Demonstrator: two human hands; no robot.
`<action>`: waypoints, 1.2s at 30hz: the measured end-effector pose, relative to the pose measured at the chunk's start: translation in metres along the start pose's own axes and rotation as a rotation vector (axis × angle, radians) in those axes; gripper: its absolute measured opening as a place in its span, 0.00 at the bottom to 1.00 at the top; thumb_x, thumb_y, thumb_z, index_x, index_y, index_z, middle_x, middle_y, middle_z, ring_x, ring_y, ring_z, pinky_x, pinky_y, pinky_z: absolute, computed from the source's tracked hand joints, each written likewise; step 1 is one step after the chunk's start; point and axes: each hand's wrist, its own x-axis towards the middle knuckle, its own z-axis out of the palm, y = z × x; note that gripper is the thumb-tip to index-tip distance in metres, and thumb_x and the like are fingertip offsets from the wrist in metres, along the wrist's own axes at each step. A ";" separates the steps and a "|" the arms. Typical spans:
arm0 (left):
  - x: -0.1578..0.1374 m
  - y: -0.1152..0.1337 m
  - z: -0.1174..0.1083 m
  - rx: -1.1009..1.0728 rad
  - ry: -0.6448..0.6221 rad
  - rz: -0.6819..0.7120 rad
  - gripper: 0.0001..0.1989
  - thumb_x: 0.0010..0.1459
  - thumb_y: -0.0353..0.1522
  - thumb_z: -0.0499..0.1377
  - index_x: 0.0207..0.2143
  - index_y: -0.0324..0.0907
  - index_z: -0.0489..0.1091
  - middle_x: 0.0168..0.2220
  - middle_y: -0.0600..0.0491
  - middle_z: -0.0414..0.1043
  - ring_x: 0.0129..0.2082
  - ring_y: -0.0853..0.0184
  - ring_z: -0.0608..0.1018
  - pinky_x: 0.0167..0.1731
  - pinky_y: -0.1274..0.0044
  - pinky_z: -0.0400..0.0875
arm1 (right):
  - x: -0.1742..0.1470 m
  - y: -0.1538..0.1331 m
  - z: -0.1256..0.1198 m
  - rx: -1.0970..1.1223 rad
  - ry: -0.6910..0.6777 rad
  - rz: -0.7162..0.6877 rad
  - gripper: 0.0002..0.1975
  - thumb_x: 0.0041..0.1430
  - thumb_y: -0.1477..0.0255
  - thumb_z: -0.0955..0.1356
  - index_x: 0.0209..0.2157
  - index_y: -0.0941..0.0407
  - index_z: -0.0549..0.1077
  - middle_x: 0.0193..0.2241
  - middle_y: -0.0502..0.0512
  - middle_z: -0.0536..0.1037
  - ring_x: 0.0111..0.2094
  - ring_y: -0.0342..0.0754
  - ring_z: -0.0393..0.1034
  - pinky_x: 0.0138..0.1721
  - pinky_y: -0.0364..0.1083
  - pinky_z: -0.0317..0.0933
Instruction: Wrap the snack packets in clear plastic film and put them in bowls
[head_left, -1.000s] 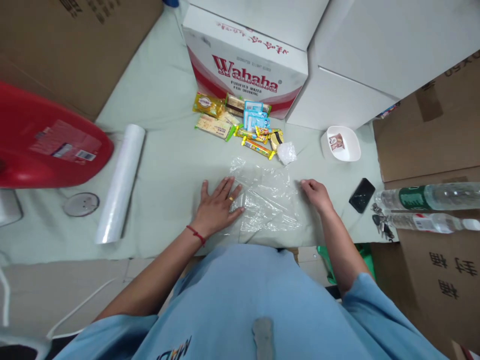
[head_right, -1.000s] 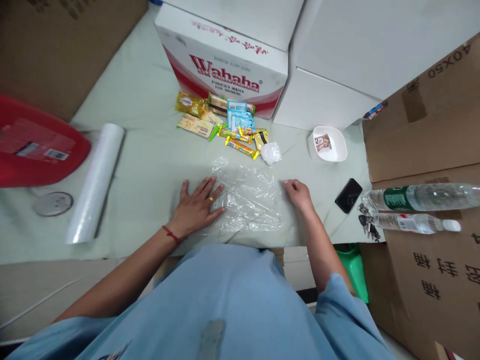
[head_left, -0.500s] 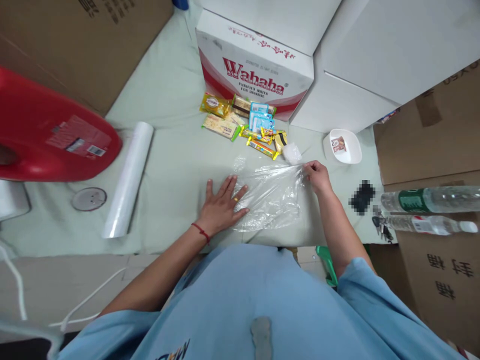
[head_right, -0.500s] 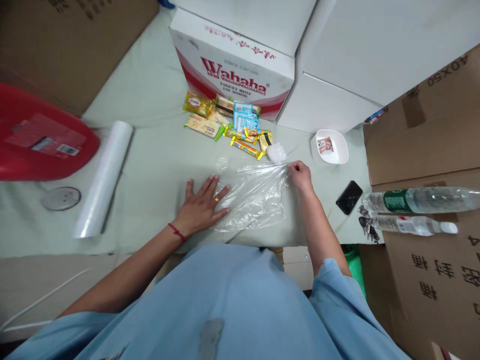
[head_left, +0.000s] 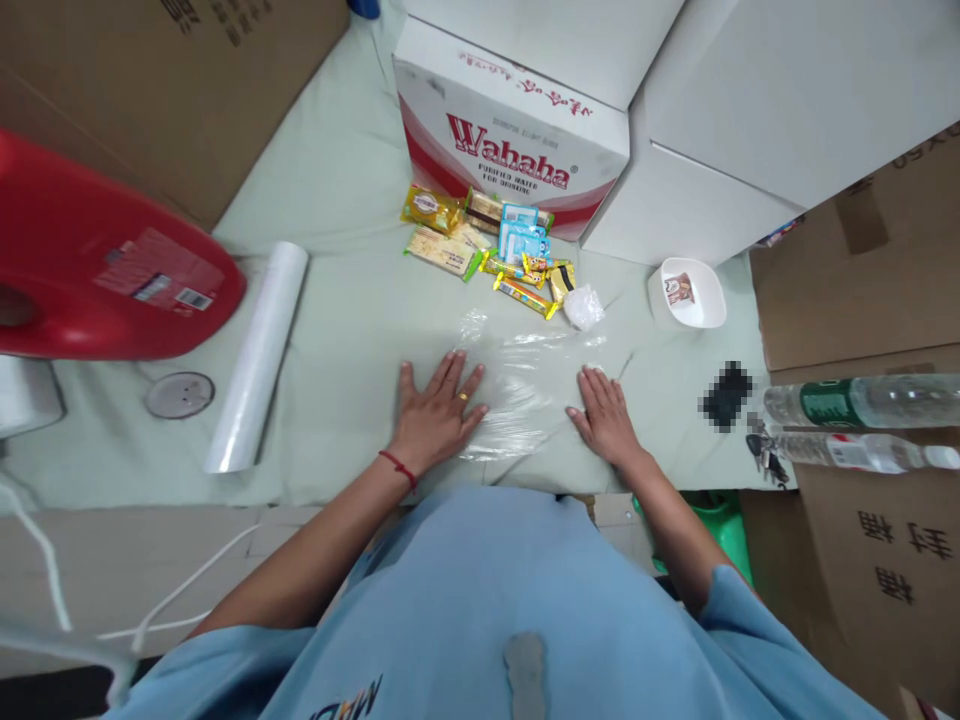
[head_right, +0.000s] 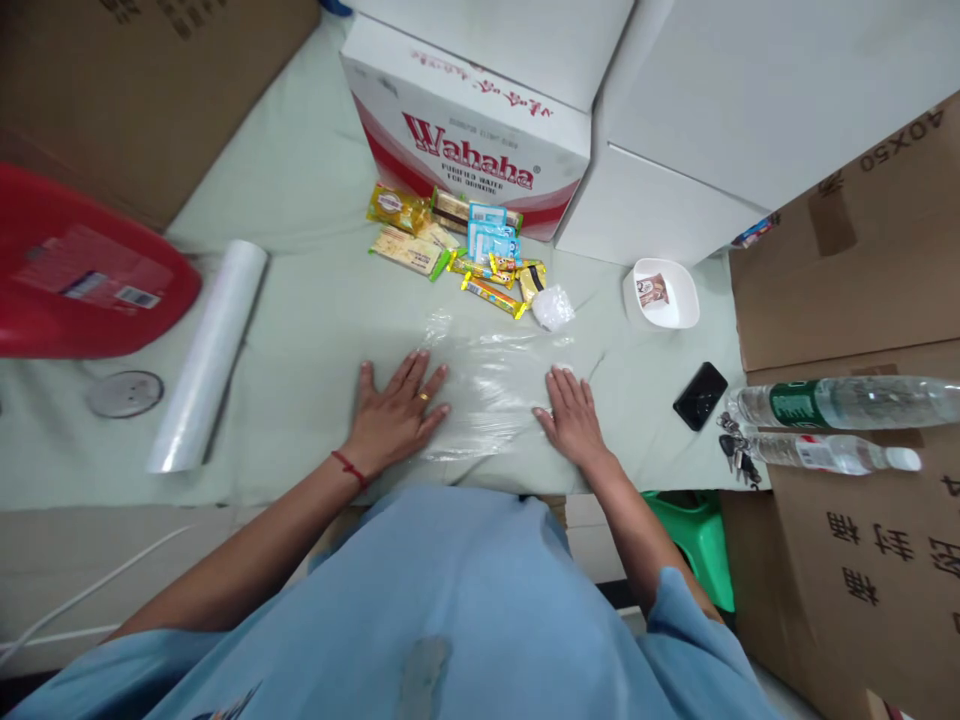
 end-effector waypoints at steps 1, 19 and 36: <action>-0.001 -0.001 0.000 0.000 0.001 -0.007 0.31 0.75 0.43 0.48 0.77 0.52 0.51 0.79 0.41 0.44 0.78 0.50 0.54 0.69 0.38 0.21 | -0.011 0.006 0.003 -0.032 -0.008 0.049 0.34 0.76 0.58 0.59 0.77 0.53 0.52 0.76 0.65 0.56 0.77 0.62 0.46 0.75 0.69 0.39; 0.044 0.037 -0.009 -0.120 0.172 0.002 0.26 0.75 0.40 0.45 0.69 0.43 0.65 0.73 0.40 0.62 0.74 0.53 0.63 0.72 0.53 0.53 | -0.036 -0.026 0.017 0.252 0.168 -0.139 0.28 0.76 0.66 0.63 0.73 0.52 0.61 0.71 0.66 0.65 0.72 0.61 0.59 0.69 0.67 0.61; 0.030 -0.002 -0.001 0.136 0.001 -0.131 0.32 0.75 0.47 0.40 0.76 0.50 0.53 0.79 0.44 0.43 0.78 0.53 0.51 0.70 0.42 0.21 | -0.010 -0.031 0.006 0.151 -0.061 -0.290 0.29 0.77 0.63 0.63 0.74 0.53 0.59 0.75 0.63 0.57 0.77 0.58 0.50 0.75 0.64 0.51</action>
